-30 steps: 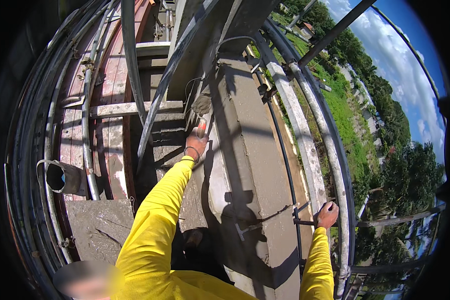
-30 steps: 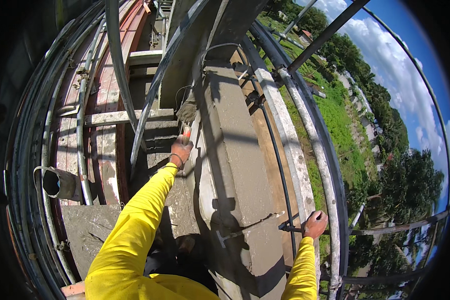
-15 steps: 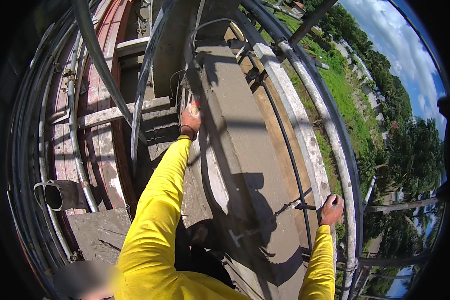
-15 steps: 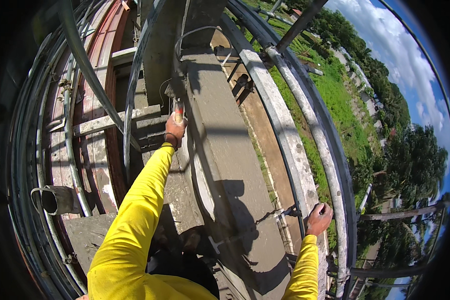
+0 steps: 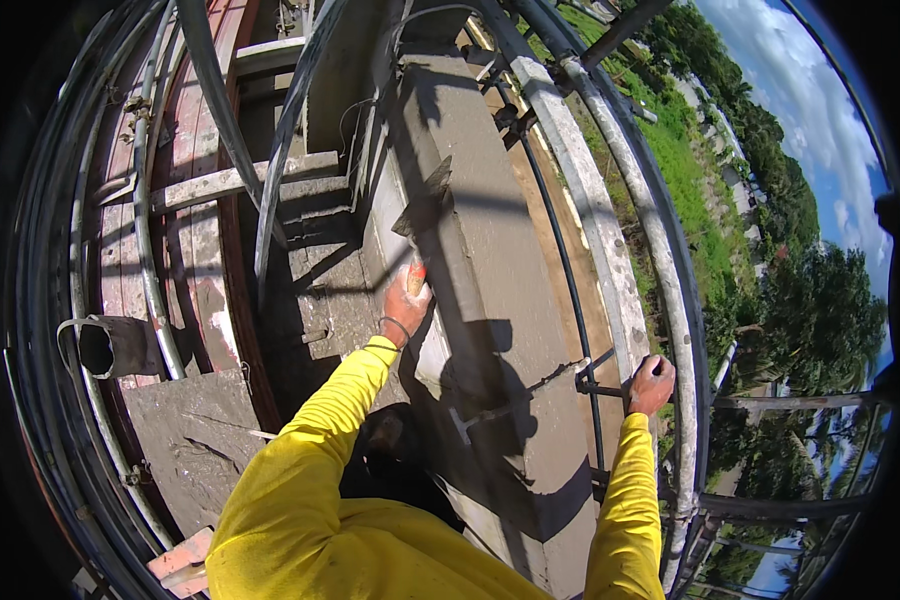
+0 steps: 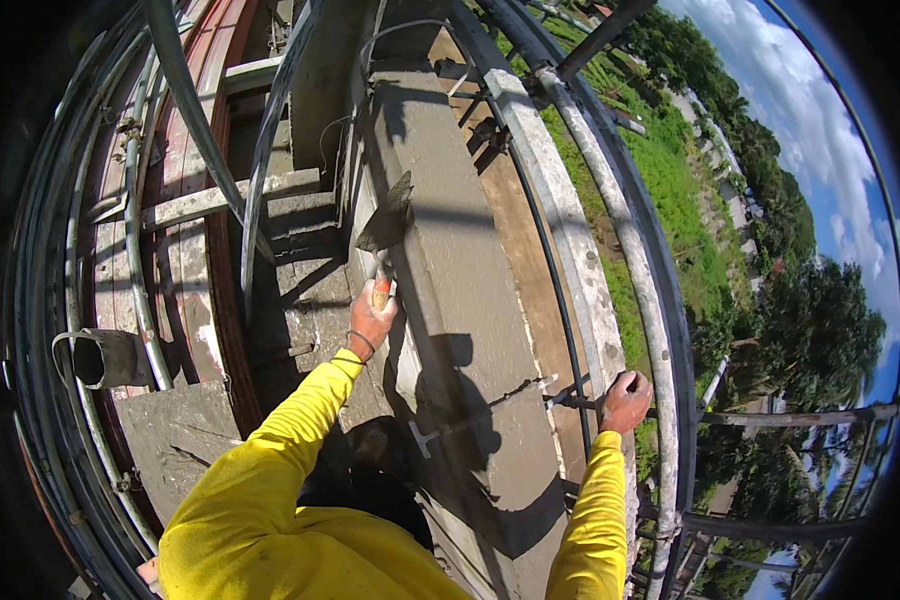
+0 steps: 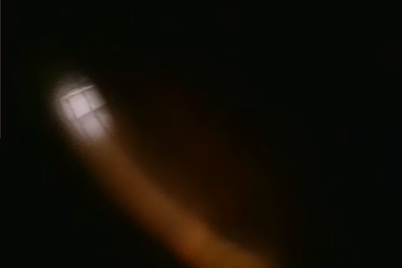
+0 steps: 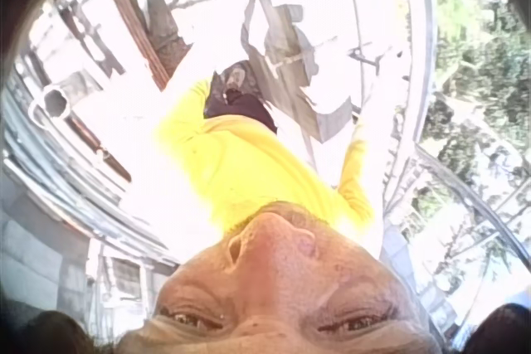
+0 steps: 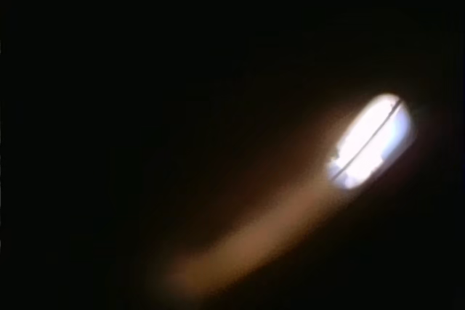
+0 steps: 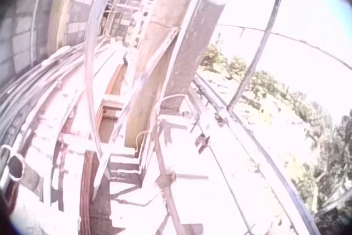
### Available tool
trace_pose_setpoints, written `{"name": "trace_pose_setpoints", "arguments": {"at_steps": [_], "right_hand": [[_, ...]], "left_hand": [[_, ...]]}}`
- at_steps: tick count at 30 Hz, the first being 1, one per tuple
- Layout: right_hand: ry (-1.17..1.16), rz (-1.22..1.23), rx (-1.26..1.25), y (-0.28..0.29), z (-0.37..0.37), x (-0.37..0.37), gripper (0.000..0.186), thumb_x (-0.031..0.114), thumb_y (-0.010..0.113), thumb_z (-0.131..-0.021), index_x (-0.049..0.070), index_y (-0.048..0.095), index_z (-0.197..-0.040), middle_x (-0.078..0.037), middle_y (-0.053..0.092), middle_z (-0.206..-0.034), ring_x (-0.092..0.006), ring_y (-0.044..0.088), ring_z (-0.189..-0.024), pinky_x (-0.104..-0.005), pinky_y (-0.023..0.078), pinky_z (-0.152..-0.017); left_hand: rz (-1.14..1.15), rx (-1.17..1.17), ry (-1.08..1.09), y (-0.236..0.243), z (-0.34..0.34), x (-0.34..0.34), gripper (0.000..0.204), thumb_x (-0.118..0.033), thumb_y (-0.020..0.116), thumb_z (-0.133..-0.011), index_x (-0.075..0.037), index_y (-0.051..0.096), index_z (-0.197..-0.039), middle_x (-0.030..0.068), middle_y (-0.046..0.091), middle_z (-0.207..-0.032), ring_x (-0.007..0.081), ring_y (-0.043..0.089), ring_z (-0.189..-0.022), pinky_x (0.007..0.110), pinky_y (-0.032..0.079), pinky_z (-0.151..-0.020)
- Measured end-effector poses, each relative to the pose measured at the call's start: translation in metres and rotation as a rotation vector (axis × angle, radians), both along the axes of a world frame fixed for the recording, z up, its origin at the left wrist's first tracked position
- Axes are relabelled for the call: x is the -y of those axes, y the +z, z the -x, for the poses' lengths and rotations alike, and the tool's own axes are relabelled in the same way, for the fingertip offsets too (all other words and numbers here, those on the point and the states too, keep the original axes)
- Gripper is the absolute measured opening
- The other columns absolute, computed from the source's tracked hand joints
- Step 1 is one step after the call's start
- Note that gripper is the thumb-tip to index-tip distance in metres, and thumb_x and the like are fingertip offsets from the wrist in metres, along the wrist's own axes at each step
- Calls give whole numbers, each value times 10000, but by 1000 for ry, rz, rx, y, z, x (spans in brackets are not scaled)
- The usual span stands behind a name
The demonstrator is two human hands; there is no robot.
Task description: The person smooths wet concrete on a construction beam using a trowel. They repeatedly level and finish the surface while standing on scaffolding.
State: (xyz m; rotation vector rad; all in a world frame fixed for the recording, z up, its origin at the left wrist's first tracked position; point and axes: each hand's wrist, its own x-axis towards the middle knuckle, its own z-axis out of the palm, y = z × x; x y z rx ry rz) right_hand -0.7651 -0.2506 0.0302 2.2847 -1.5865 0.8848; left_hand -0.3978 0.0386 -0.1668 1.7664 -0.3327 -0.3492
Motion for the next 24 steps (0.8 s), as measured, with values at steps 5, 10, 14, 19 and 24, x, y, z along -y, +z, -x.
{"name": "trace_pose_setpoints", "arguments": {"at_steps": [5,10,14,19,24], "right_hand": [[-5,-5,-3,-2,3,0,353,298,587,-974,-4,741,-1071,-209,712,-1080,-404,663,-1010,-464,508,-924],[24,19,-20,-5,7,11,343,299,588,-972,8,747,-1057,-209,710,-1054,-411,662,-987,-479,512,-895],[23,42,-29,-7,5,11,351,309,584,-972,11,749,-1058,-213,710,-1052,-415,662,-980,-481,512,-888],[24,-49,16,-13,19,19,415,359,566,-972,9,752,-1094,-231,718,-1126,-421,665,-1044,-479,504,-937],[36,-68,2,-20,32,40,470,405,544,-985,19,746,-1159,-233,713,-1185,-420,660,-1096,-471,497,-971]], "left_hand": [[79,-5,16,4,72,-22,380,-170,695,-869,-28,627,-1214,253,702,-996,461,682,-932,459,553,-808],[74,16,-48,-31,137,-47,443,-167,751,-862,-23,617,-1259,262,711,-1053,466,683,-972,466,557,-836],[128,-122,-254,-19,179,-78,345,-155,739,-898,-25,618,-1194,228,711,-1016,424,702,-977,429,547,-812],[157,-290,-367,23,199,-184,214,-165,698,-932,-34,614,-1080,48,592,-815,135,545,-772,348,486,-724],[-235,-181,-41,63,195,-349,201,-169,703,-896,-14,589,-954,102,567,-711,180,538,-654,352,471,-626]]}}
